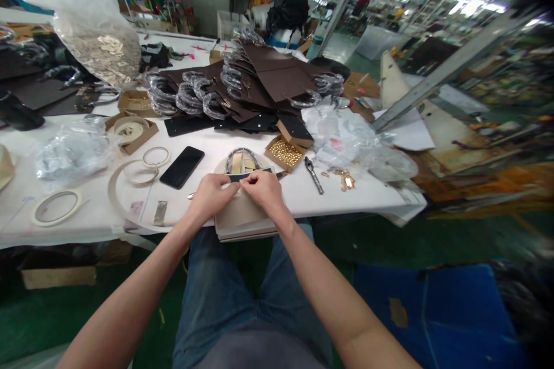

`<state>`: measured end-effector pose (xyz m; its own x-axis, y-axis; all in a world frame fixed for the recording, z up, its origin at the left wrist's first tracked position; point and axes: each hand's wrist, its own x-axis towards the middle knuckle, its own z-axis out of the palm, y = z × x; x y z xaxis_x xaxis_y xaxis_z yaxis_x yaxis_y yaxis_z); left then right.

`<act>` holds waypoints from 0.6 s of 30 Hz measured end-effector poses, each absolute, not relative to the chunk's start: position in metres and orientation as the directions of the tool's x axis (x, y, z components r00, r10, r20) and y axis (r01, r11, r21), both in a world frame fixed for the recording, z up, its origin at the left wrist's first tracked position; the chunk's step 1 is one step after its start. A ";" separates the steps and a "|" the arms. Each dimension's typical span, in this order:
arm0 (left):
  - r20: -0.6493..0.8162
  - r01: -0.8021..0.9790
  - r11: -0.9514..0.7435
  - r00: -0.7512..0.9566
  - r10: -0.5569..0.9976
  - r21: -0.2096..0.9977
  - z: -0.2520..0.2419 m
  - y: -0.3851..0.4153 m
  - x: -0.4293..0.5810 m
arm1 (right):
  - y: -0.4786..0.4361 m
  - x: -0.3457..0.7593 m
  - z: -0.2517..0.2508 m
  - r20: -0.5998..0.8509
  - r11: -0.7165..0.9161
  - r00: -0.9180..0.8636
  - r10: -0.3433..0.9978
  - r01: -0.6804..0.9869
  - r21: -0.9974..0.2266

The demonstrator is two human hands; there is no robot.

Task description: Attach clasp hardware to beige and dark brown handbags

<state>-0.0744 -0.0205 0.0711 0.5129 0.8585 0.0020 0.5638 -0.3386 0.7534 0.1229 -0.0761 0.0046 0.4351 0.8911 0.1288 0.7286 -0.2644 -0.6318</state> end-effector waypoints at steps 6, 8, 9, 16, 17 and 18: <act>0.072 0.619 -0.198 0.223 0.972 0.760 0.133 -0.030 -0.169 | -0.089 0.123 0.007 0.217 -0.092 0.453 0.865 0.569 -0.817; -0.047 0.613 -0.138 0.277 0.960 0.778 0.114 -0.031 -0.182 | -0.098 0.116 0.010 0.282 0.004 0.512 0.812 0.478 -0.878; -0.114 0.598 -0.105 0.317 0.942 0.795 0.100 -0.033 -0.184 | -0.101 0.111 0.012 0.311 0.044 0.523 0.794 0.461 -0.887; -0.262 0.483 -0.011 0.494 0.829 0.875 0.032 -0.037 -0.155 | -0.104 0.075 0.023 0.159 0.033 0.306 0.939 0.378 -0.925; -0.277 0.484 0.008 0.487 0.829 0.875 0.031 -0.037 -0.151 | -0.101 0.075 0.023 0.111 0.005 0.289 0.951 0.347 -0.938; -0.280 0.482 0.021 0.473 0.835 0.876 0.030 -0.037 -0.147 | -0.100 0.075 0.023 0.070 -0.021 0.277 0.958 0.315 -0.949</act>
<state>-0.1473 -0.0374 0.0304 0.4731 0.8352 -0.2804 0.4824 0.0208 0.8757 0.0750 -0.0995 0.0235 0.2772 0.9582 0.0703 0.3149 -0.0215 -0.9489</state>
